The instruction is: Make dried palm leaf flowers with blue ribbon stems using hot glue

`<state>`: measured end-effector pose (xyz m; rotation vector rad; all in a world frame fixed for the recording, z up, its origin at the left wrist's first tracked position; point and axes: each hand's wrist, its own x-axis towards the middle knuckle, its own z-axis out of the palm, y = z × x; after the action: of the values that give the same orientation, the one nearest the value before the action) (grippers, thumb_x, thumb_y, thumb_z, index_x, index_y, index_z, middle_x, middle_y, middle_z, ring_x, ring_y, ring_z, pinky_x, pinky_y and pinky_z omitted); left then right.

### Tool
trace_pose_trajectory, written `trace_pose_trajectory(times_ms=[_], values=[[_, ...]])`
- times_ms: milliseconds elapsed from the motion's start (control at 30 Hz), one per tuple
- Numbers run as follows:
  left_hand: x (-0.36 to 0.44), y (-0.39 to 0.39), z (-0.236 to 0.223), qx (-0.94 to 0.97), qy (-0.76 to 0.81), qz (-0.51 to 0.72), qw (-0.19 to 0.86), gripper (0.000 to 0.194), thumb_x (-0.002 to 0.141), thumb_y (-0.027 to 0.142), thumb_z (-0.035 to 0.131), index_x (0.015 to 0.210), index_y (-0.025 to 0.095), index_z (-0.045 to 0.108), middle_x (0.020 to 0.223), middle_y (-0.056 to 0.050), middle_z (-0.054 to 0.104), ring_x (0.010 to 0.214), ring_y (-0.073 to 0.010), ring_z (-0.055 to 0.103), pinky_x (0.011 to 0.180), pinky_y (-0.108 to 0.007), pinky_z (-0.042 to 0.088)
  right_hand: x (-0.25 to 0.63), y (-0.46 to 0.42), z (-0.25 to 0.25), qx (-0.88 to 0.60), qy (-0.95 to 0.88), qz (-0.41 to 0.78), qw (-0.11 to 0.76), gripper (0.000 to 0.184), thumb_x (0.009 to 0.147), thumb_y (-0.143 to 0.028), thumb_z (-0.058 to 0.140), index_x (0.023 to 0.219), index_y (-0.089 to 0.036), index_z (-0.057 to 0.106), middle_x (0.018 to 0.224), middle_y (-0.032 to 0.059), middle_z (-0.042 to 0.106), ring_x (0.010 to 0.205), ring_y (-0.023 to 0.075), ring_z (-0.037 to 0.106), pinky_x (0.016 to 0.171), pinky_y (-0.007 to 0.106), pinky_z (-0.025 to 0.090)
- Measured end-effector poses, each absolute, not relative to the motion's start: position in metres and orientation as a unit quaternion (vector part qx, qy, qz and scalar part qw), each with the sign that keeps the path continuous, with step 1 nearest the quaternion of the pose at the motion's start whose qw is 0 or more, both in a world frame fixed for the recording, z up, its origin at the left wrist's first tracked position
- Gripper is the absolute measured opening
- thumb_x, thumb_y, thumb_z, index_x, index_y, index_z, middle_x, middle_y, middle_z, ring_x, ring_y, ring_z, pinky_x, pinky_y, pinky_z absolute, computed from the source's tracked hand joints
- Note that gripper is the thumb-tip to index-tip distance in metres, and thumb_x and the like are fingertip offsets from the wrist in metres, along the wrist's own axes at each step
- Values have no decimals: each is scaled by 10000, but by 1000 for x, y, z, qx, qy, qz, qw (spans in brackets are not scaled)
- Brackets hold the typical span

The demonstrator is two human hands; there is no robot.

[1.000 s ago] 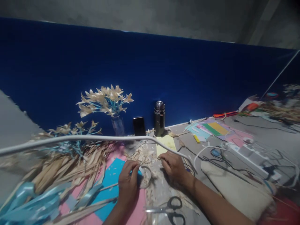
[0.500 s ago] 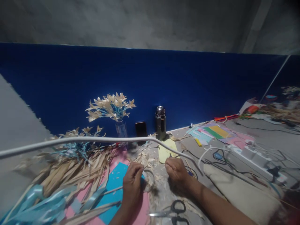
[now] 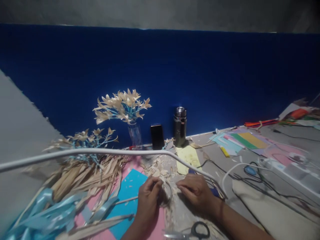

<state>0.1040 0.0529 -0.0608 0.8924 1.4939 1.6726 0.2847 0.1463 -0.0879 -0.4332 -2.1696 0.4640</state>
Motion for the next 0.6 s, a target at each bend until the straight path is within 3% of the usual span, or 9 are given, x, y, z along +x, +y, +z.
trace_pose_trajectory(times_ms=[167, 467, 600], values=[[95, 53, -74, 338, 577, 638, 382, 344, 796, 439, 729, 612, 192, 578, 582, 28, 487, 564, -123, 429, 523, -233, 366, 285, 140, -86, -193, -878, 180, 398, 403, 1041, -239, 415, 686, -217, 604, 577, 19, 579, 553, 168, 522, 576, 307, 359], [83, 54, -90, 359, 633, 590, 349, 327, 810, 358, 695, 546, 198, 588, 603, -10, 515, 626, -172, 459, 579, -285, 395, 282, 142, -104, -198, -869, 210, 402, 190, 976, -182, 559, 1010, -233, 739, 663, 39, 692, 564, 189, 594, 567, 308, 404], [83, 54, -91, 360, 637, 576, 364, 314, 847, 368, 662, 590, 200, 599, 646, -17, 524, 674, -190, 470, 612, -298, 410, 282, 140, -101, -178, -885, 204, 378, 143, 971, -280, 616, 889, -226, 721, 634, 34, 678, 587, 197, 587, 606, 332, 405]])
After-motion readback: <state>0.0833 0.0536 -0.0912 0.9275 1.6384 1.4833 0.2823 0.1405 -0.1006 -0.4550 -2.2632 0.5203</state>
